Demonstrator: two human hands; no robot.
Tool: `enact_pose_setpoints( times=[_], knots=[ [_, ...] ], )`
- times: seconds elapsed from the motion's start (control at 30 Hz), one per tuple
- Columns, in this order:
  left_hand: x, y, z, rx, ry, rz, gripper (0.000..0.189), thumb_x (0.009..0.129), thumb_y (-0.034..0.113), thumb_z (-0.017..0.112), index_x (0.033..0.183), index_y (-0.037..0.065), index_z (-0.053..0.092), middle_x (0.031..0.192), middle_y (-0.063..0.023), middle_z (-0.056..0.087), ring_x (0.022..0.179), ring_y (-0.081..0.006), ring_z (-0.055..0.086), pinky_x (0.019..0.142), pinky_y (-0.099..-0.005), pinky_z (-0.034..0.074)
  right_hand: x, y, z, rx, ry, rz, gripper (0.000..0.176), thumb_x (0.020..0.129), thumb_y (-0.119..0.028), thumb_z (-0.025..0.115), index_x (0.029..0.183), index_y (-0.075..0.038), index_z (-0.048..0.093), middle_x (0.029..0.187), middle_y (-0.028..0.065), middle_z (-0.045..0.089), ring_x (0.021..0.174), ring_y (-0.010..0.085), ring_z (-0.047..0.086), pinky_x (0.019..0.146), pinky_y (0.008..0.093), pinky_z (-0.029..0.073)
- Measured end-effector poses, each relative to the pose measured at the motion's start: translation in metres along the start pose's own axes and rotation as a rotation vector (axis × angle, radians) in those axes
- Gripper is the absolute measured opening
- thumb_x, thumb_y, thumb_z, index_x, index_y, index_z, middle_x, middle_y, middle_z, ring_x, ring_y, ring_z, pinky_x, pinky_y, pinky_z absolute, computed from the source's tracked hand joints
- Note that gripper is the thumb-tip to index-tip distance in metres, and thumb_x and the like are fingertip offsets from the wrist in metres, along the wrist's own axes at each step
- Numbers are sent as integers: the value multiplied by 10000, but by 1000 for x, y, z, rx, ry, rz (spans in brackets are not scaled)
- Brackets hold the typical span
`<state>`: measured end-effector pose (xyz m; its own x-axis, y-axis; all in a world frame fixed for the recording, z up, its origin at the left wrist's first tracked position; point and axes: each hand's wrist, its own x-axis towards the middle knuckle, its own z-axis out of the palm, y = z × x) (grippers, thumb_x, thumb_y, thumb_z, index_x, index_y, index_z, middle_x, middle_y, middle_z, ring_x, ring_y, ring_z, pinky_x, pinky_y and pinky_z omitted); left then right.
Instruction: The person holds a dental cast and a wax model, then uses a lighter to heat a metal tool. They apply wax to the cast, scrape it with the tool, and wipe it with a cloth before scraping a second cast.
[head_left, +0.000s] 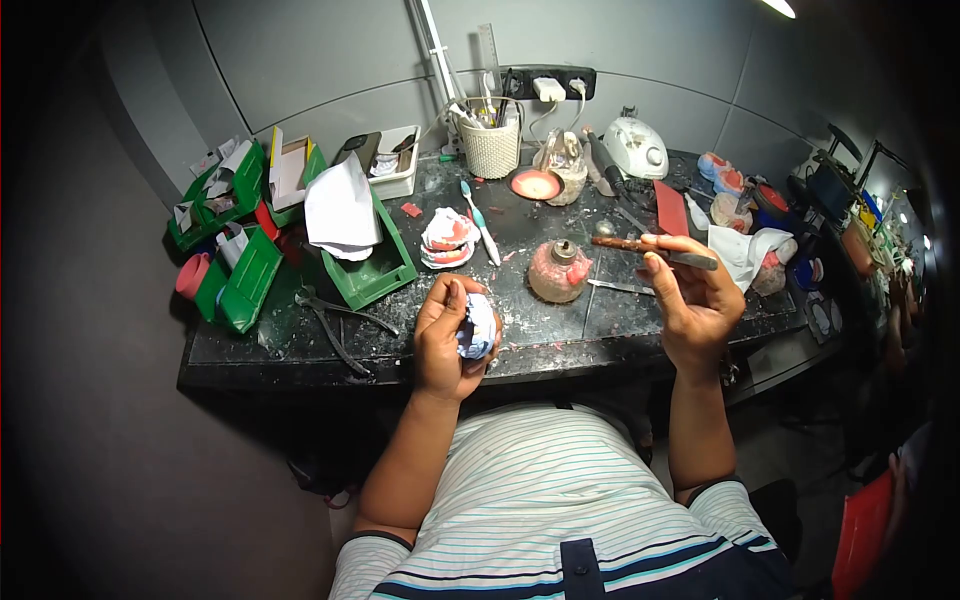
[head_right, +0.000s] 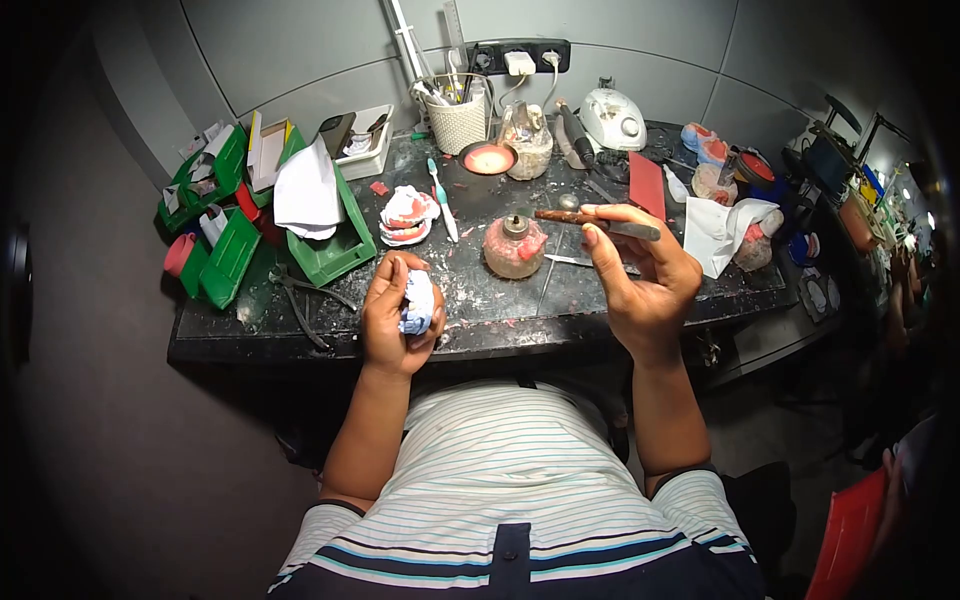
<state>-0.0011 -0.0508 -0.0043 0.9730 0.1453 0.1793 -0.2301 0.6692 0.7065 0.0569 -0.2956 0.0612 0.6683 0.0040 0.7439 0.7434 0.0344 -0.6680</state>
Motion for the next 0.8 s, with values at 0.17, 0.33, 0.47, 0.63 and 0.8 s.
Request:
enact_pose_setpoints(
  times=[0.17, 0.33, 0.47, 0.63, 0.8],
  knots=[
    [-1, 2, 3, 28, -7, 10, 274, 1133, 309, 382, 1112, 75, 521, 632, -152, 568, 366, -117, 368, 353, -234, 309, -19, -41, 7, 172, -105, 11, 205, 849, 156, 710, 1047, 112, 681, 995, 204, 742, 952, 245, 742, 859, 334, 609],
    [-1, 1, 4, 38, -5, 28, 270, 1131, 296, 390, 1094, 61, 517, 619, -112, 561, 396, -118, 441, 364, -238, 346, -20, -52, 17, 21, -255, -260, 229, 782, 74, 829, 972, 84, 701, 902, 196, 755, 851, 277, 775, 771, 351, 633],
    [0, 1, 1, 45, -46, 42, 274, 1131, 296, 387, 1082, 59, 515, 611, -92, 553, 417, -118, 477, 379, -241, 376, -20, -54, 22, -17, -287, -296, 244, 772, 43, 855, 967, 67, 709, 886, 176, 760, 839, 273, 777, 741, 341, 628],
    [-1, 1, 2, 44, -16, 27, 269, 1131, 297, 388, 1083, 63, 514, 614, -86, 555, 419, -116, 479, 388, -238, 393, -21, -52, 25, -25, -262, -306, 252, 770, 36, 860, 970, 67, 709, 882, 174, 761, 830, 271, 777, 736, 336, 624],
    [-1, 0, 2, 44, -12, 27, 264, 1130, 295, 390, 1085, 65, 513, 614, -85, 556, 429, -118, 491, 402, -238, 412, -20, -52, 27, -36, -267, -308, 251, 766, 37, 862, 965, 67, 712, 880, 173, 763, 822, 267, 776, 728, 330, 620]
  ],
)
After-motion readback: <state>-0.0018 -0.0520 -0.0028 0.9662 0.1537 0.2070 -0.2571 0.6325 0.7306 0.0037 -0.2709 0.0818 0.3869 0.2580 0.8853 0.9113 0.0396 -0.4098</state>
